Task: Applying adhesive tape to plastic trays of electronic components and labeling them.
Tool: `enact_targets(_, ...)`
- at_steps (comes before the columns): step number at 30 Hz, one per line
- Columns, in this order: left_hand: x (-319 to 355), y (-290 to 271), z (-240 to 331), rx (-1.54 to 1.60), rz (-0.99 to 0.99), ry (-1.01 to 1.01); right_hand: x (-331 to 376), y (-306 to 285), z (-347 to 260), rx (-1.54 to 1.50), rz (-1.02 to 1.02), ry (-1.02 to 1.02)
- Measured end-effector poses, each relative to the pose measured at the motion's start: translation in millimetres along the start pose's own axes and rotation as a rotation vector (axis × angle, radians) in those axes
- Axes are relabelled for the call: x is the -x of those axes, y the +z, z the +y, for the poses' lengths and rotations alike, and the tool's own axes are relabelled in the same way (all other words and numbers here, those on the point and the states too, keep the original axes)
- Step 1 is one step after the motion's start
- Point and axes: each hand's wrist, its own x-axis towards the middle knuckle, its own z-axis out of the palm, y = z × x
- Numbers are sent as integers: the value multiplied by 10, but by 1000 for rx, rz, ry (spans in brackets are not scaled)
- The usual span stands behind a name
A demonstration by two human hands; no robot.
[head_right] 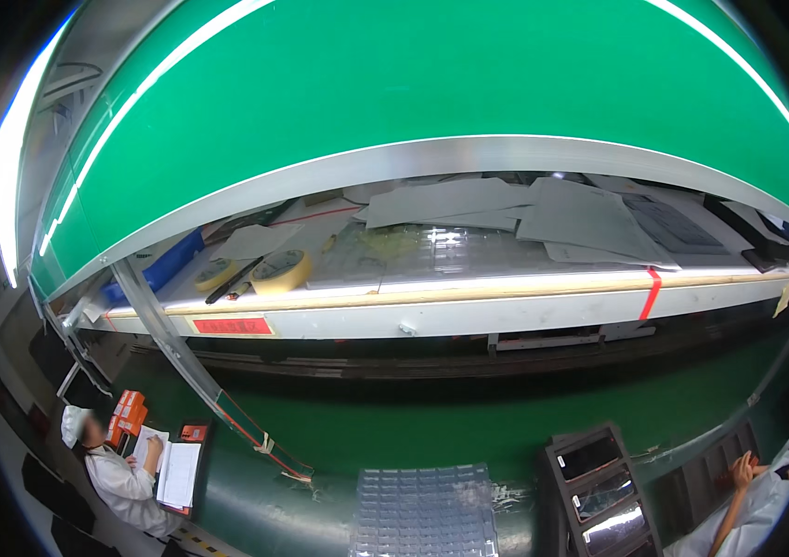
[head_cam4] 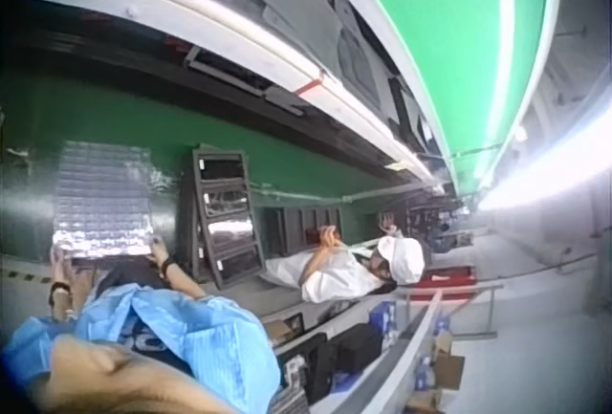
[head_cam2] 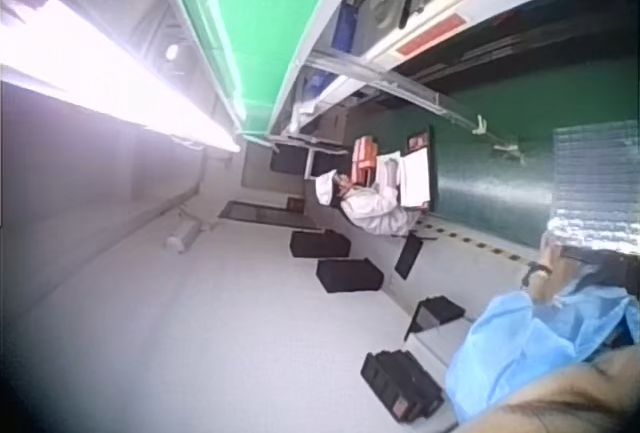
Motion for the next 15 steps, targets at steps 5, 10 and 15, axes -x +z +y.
enact_targets(5,-708,262,285,82,-216,277,-1180,101,-361,-198,-220,-264)
enact_targets(10,-1910,1261,1038,266,-289,302,-1676,711,-1926,-112,-182,-497)
enact_targets(15,-2873,2279,1779,224,-346,301,-2038,1155,-3286,-156,-148,-519)
